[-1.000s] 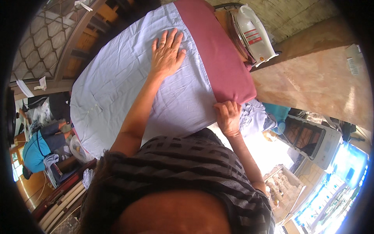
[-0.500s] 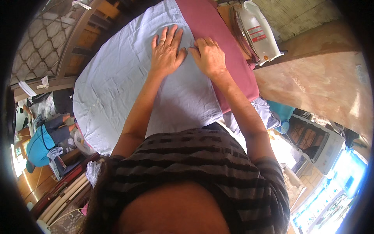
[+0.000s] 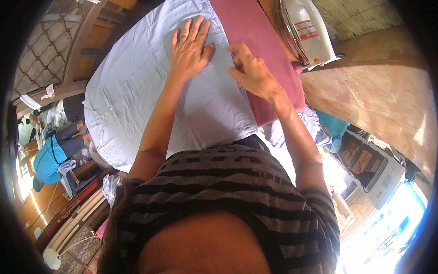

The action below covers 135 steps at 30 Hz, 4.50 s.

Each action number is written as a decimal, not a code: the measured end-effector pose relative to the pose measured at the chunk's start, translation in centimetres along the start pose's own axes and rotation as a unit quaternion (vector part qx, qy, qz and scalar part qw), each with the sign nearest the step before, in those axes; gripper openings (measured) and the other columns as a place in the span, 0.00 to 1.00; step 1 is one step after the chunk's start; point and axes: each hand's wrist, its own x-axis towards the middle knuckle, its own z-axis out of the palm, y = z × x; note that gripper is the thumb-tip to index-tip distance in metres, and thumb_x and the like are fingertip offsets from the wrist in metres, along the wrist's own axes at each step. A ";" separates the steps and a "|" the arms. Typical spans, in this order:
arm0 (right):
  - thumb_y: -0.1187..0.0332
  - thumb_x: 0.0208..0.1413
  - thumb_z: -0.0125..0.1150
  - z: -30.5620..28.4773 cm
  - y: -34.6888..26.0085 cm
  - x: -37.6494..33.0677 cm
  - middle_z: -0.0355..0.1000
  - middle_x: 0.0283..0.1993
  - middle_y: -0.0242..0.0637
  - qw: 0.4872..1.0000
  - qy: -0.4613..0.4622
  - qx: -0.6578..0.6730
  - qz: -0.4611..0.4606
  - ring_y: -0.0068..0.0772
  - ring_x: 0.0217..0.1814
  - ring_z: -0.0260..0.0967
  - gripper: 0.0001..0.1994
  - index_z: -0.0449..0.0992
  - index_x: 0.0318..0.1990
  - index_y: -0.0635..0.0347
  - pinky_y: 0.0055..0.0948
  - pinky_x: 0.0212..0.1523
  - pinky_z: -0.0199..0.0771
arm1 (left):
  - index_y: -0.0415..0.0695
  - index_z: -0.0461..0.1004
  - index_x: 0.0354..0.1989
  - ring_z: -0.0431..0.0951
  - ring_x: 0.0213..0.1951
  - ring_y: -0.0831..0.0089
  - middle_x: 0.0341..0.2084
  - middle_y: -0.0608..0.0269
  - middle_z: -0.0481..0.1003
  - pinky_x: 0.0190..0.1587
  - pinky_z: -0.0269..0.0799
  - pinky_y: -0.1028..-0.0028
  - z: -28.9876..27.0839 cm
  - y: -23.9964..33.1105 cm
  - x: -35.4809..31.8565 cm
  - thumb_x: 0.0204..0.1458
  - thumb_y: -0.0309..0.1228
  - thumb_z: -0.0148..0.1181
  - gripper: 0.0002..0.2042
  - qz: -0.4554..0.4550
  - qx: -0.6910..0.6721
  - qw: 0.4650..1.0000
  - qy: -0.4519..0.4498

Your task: The person irons a blue collared shirt on an ironing board, smoothing sections with their hands and using an iron to press the collar, button placket, and body of the garment.

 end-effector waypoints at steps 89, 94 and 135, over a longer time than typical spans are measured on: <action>0.58 0.63 0.59 -7.1 -9.1 2.7 0.76 0.31 0.57 0.960 0.049 -0.269 -0.064 0.49 0.32 0.80 0.18 0.70 0.50 0.65 0.42 0.27 0.75 | 0.57 0.62 0.67 0.53 0.71 0.61 0.70 0.73 0.56 0.69 0.46 0.46 -3.0 -4.0 -5.6 0.63 0.46 0.46 0.24 -0.164 0.073 0.984 0.024; 0.59 0.61 0.60 -1.0 -7.6 4.2 0.76 0.29 0.58 0.943 0.027 -0.298 -0.147 0.60 0.30 0.77 0.19 0.69 0.46 0.70 0.47 0.27 0.76 | 0.57 0.63 0.67 0.54 0.71 0.62 0.69 0.73 0.57 0.68 0.47 0.45 -2.7 -4.0 -6.0 0.63 0.47 0.47 0.24 -0.168 0.054 0.984 0.037; 0.46 0.60 0.60 -3.4 -9.7 14.3 0.78 0.38 0.51 0.913 -0.098 -0.384 -0.100 0.46 0.39 0.78 0.26 0.73 0.52 0.61 0.41 0.41 0.77 | 0.54 0.64 0.67 0.57 0.70 0.64 0.69 0.76 0.59 0.67 0.47 0.43 -3.8 -6.4 -8.8 0.64 0.44 0.46 0.23 -0.238 0.087 0.963 0.091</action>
